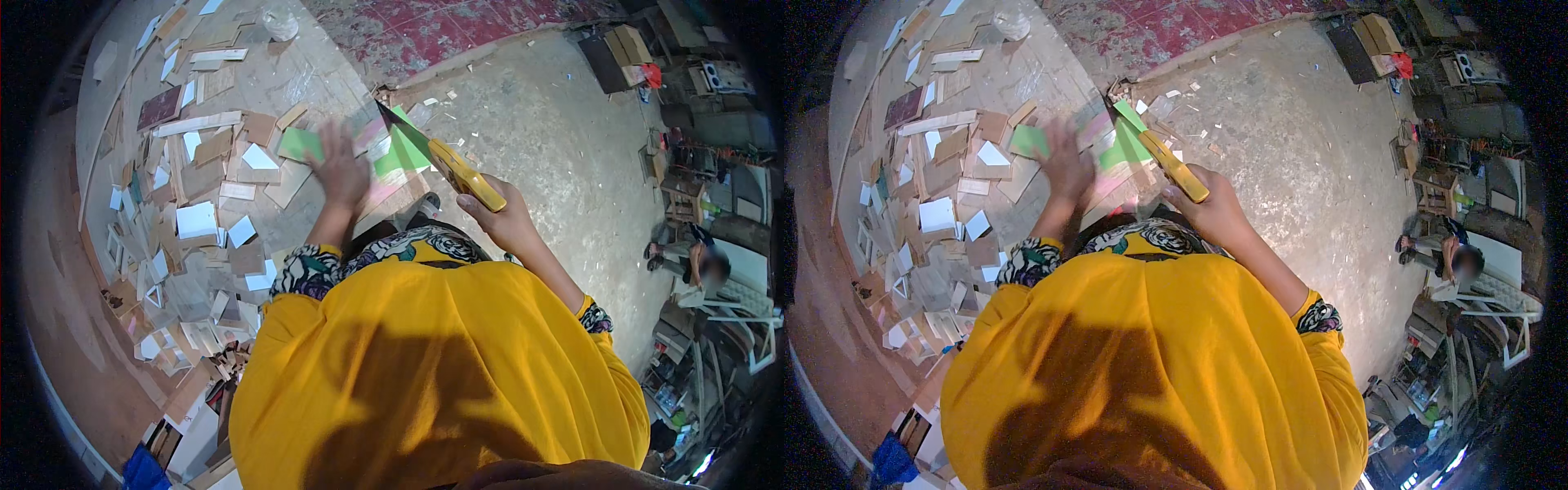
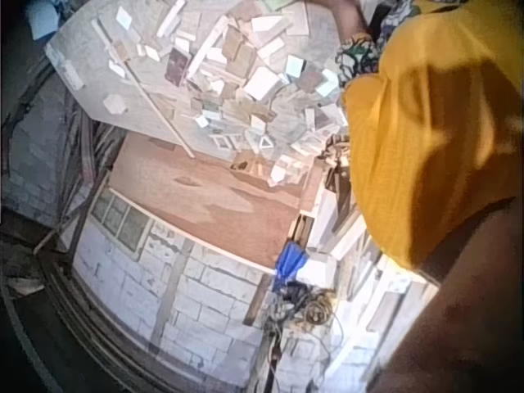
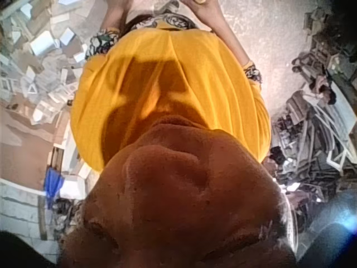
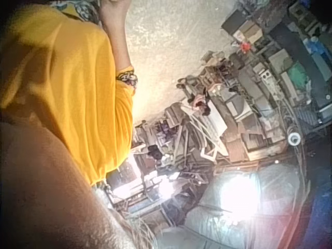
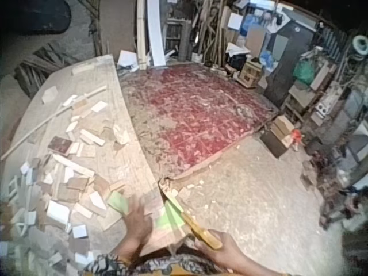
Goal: Manually saw through a thin piece of wood with a hand saw.
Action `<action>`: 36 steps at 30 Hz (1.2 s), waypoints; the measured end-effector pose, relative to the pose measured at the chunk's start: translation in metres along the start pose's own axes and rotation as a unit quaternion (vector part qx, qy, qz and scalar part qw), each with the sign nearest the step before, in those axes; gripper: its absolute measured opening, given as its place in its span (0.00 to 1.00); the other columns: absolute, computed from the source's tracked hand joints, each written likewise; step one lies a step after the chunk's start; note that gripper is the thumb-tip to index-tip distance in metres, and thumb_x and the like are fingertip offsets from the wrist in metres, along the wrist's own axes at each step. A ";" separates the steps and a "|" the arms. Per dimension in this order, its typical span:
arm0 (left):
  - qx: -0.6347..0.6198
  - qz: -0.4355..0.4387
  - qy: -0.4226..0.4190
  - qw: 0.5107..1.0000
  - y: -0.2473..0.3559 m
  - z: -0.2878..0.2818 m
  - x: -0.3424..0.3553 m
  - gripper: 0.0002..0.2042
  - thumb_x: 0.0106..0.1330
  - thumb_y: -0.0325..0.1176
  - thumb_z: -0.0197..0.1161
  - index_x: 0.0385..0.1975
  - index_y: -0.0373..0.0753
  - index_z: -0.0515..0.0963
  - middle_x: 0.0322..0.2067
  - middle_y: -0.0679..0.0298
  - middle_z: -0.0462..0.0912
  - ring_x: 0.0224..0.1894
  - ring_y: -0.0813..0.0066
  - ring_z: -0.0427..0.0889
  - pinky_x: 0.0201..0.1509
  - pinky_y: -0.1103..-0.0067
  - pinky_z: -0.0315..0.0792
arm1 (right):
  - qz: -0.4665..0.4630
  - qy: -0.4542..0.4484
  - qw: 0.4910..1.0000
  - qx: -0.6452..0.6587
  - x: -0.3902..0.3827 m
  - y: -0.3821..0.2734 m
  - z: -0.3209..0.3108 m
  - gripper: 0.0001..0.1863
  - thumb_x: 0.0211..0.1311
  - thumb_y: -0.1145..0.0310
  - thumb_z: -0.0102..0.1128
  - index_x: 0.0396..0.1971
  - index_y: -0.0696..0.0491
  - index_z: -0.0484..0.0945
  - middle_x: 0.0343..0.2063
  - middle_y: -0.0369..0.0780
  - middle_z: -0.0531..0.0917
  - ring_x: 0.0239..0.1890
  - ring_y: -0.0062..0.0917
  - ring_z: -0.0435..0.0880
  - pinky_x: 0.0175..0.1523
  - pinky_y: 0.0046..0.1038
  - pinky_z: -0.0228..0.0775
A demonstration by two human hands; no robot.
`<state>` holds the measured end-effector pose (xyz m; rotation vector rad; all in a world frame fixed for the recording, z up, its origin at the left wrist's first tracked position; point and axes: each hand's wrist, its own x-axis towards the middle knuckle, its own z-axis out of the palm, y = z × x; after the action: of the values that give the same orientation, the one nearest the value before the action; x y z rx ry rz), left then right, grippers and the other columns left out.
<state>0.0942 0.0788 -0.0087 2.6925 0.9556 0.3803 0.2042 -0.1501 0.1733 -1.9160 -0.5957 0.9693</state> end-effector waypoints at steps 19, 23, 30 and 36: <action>0.119 0.096 -0.104 0.983 0.038 0.026 0.007 0.37 0.61 0.54 0.49 0.64 0.36 0.53 0.67 0.55 0.50 0.70 0.59 0.46 0.64 0.45 0.39 | -0.122 -0.032 0.988 -0.089 -0.011 0.004 0.014 0.15 0.56 0.63 0.63 0.33 0.59 0.71 0.21 0.41 0.74 0.24 0.23 0.71 0.31 0.28 0.64; 0.123 0.027 -0.109 0.986 0.054 0.028 0.003 0.36 0.61 0.50 0.49 0.65 0.35 0.51 0.67 0.53 0.49 0.70 0.58 0.43 0.63 0.42 0.37 | -0.035 -0.009 0.998 -0.059 0.000 -0.004 0.003 0.14 0.58 0.62 0.61 0.32 0.59 0.74 0.22 0.41 0.75 0.25 0.23 0.72 0.32 0.27 0.65; 0.070 0.052 -0.098 0.991 0.053 0.024 0.006 0.35 0.61 0.47 0.48 0.64 0.31 0.51 0.67 0.50 0.48 0.70 0.56 0.42 0.64 0.43 0.37 | -0.035 0.013 0.997 -0.067 0.016 -0.020 -0.007 0.14 0.57 0.62 0.60 0.29 0.60 0.75 0.19 0.46 0.76 0.22 0.29 0.73 0.32 0.31 0.67; 0.086 0.049 -0.101 0.990 0.052 0.024 0.006 0.34 0.61 0.46 0.48 0.63 0.31 0.52 0.66 0.50 0.48 0.70 0.55 0.43 0.64 0.44 0.37 | -0.037 -0.006 0.996 -0.076 0.017 -0.013 0.000 0.13 0.58 0.63 0.60 0.32 0.59 0.75 0.19 0.37 0.73 0.25 0.21 0.71 0.33 0.25 0.64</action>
<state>0.1364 0.0396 -0.0131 2.8714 0.8357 0.0426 0.2132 -0.1319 0.1778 -2.0077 -0.7606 0.9114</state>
